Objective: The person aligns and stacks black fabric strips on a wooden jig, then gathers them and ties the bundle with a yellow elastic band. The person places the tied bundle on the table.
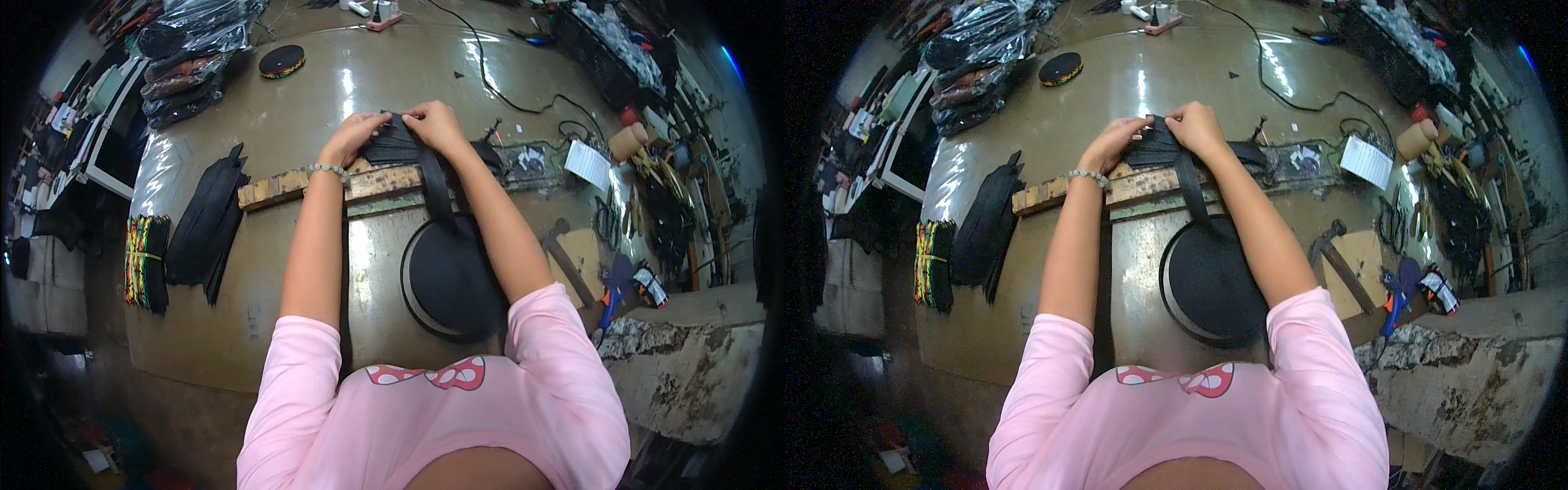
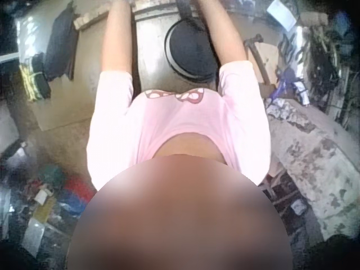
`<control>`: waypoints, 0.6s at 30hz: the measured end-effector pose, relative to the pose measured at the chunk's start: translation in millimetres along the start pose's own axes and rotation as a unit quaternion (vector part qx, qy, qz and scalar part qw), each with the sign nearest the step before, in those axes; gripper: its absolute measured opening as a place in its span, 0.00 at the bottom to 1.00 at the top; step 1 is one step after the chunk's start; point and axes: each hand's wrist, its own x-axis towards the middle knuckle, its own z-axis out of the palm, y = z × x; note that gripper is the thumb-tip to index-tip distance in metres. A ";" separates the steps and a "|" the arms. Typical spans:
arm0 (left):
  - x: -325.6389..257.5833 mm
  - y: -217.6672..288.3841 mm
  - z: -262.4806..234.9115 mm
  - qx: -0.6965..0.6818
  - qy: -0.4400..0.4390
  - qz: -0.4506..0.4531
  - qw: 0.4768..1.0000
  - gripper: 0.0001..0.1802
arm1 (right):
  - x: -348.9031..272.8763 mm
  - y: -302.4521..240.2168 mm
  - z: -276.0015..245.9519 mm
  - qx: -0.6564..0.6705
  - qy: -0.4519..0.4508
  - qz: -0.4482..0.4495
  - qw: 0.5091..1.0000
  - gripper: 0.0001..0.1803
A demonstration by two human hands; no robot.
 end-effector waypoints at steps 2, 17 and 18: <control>1.5 -1.1 2.0 -0.027 0.021 0.019 0.999 0.13 | -0.7 -11.2 -9.4 -0.013 -0.018 0.005 1.000 0.16; 8.1 -1.7 3.2 0.026 0.046 -0.022 0.998 0.13 | -99.3 71.1 -172.4 0.175 -0.059 0.233 0.955 0.15; 8.5 -1.8 3.1 0.017 0.045 -0.023 0.999 0.13 | -104.6 85.5 -158.5 0.174 -0.032 0.291 0.940 0.14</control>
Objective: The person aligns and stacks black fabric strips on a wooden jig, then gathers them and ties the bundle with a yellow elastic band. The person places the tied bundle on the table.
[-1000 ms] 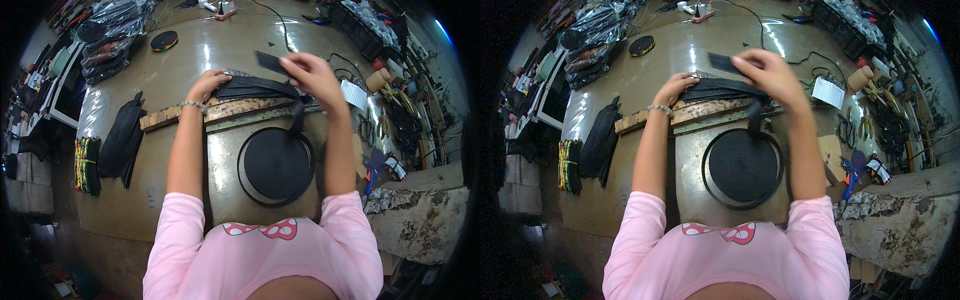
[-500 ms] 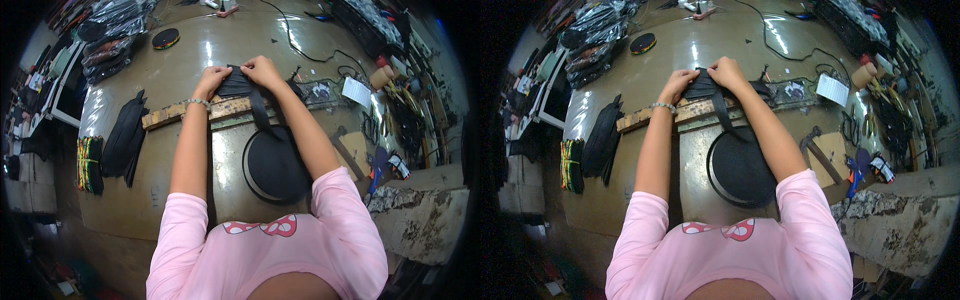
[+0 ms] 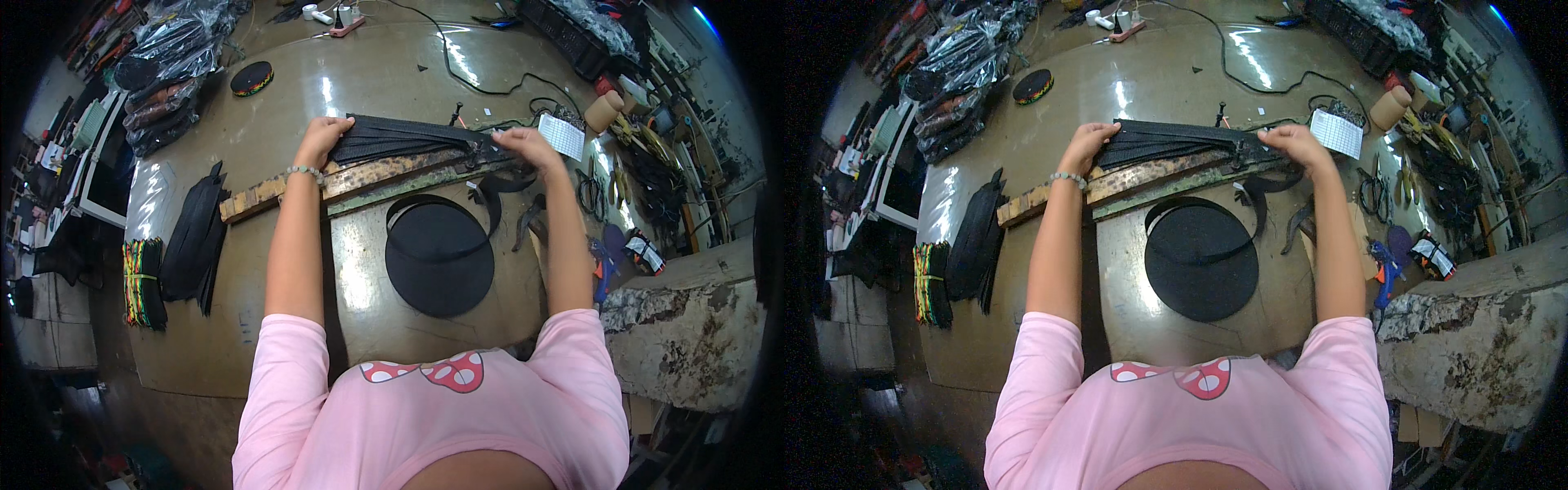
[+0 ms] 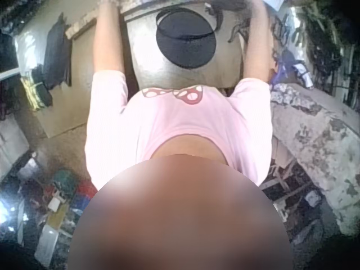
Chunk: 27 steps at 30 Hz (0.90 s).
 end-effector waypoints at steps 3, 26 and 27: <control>0.6 -1.3 -0.2 -0.014 0.003 0.005 1.000 0.13 | 12.4 41.4 13.1 0.106 -0.076 -0.009 0.991 0.13; -13.4 6.3 -7.7 -0.019 -0.040 0.025 0.999 0.12 | 57.5 -76.6 184.3 -0.114 0.082 -0.254 0.957 0.11; -13.3 6.7 -5.6 -0.035 -0.028 0.014 0.999 0.14 | 62.2 -72.1 186.9 -0.121 0.089 -0.266 0.952 0.11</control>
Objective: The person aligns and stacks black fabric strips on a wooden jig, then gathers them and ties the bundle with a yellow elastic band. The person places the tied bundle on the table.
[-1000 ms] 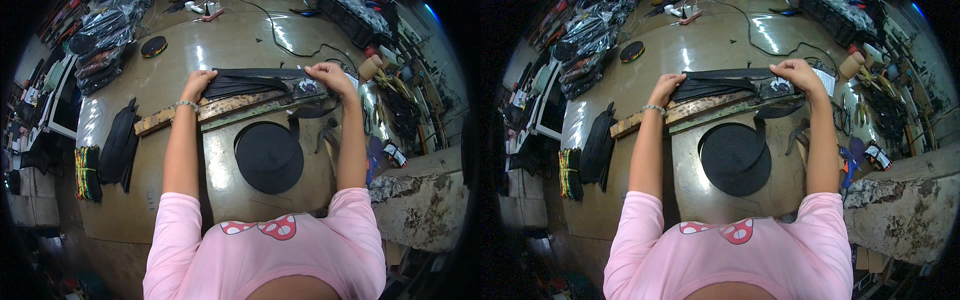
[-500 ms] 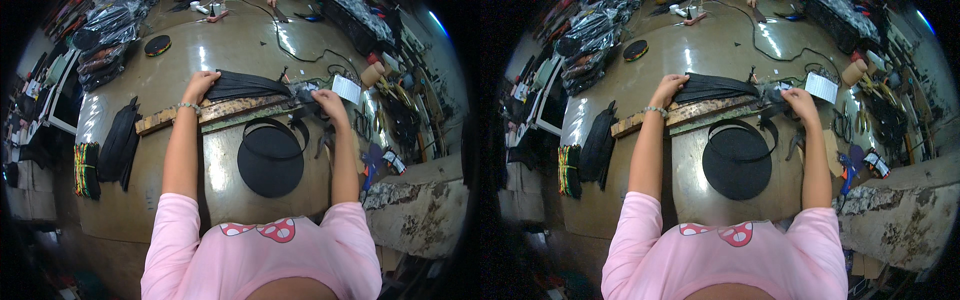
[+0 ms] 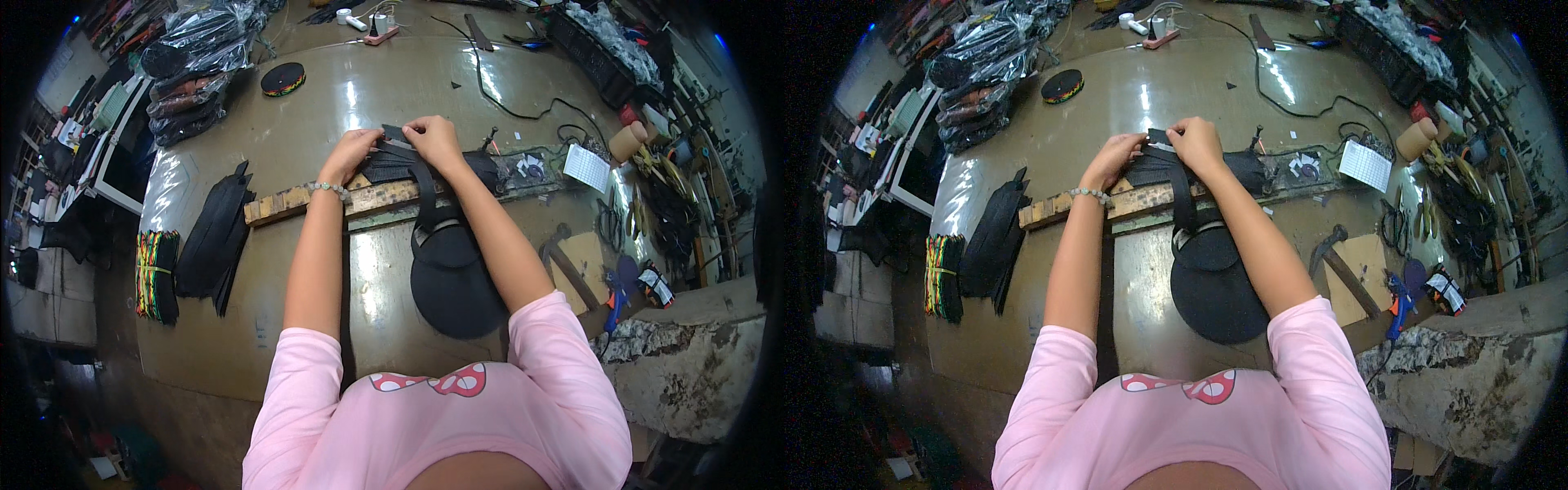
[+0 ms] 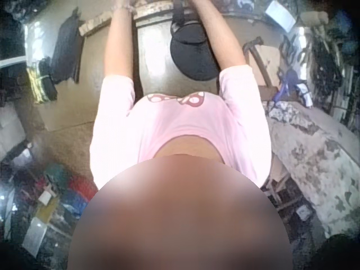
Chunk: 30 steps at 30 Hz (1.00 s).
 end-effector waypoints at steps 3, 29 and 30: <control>0.2 -0.2 4.7 0.027 0.017 0.014 0.999 0.17 | -0.7 0.4 0.2 -0.005 -0.018 0.013 1.000 0.13; 5.9 -4.0 7.7 0.063 0.046 0.018 0.997 0.13 | -85.1 120.9 -157.9 0.225 -0.140 0.256 0.929 0.13; 4.9 -3.1 8.2 0.062 0.049 0.017 0.997 0.13 | -85.8 123.3 -156.2 0.221 -0.138 0.257 0.931 0.12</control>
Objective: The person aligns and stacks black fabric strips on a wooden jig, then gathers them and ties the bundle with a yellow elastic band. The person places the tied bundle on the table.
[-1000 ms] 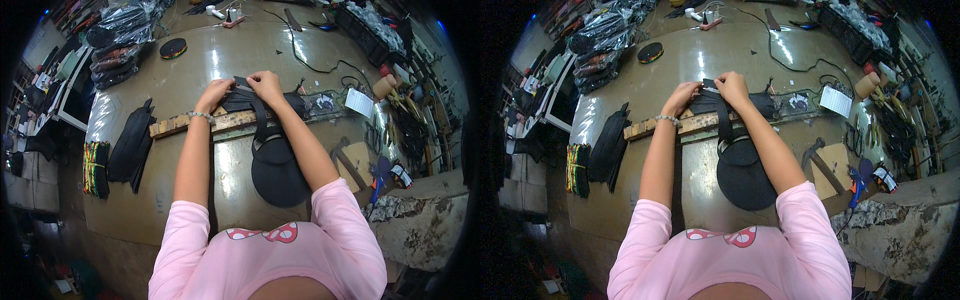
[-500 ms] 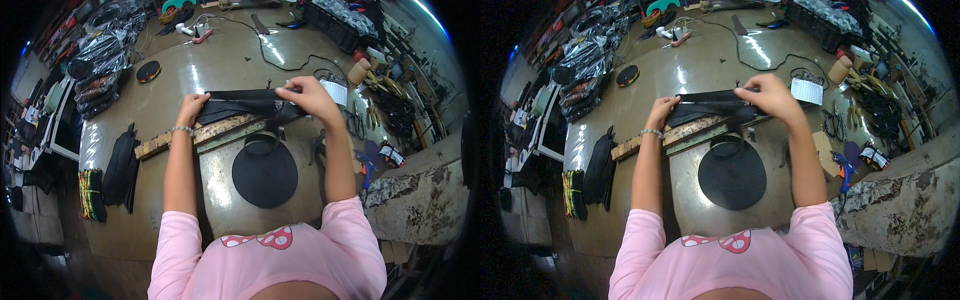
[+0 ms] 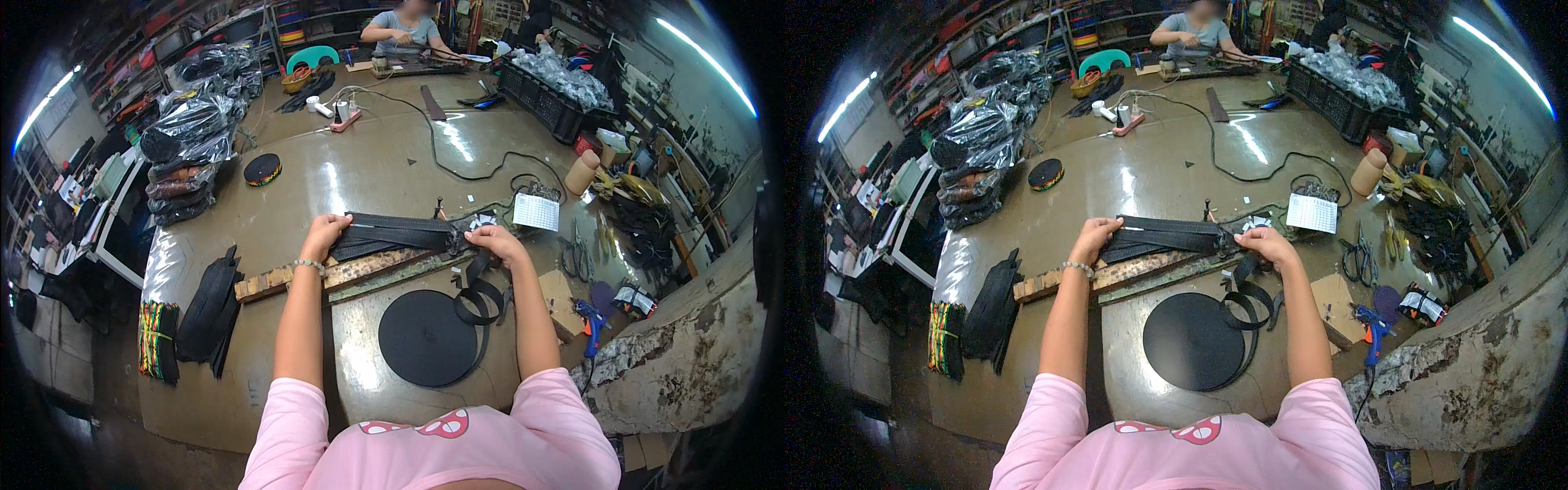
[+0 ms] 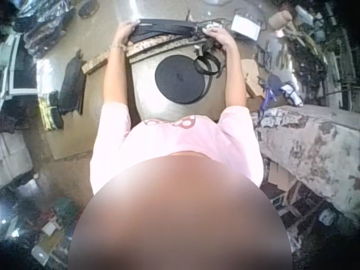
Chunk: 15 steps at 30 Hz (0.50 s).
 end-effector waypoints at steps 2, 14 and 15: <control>-1.8 1.3 1.8 0.000 0.000 0.000 1.000 0.13 | 1.6 1.9 -2.3 -0.023 -0.002 0.005 1.000 0.11; -13.6 -2.5 -14.4 0.006 -0.053 0.074 0.996 0.24 | -94.9 -89.9 -14.4 0.137 -0.021 -0.192 0.972 0.11; -16.0 -4.1 -14.8 0.038 -0.053 0.094 0.993 0.23 | -103.6 -97.1 -11.2 0.136 0.001 -0.184 0.974 0.12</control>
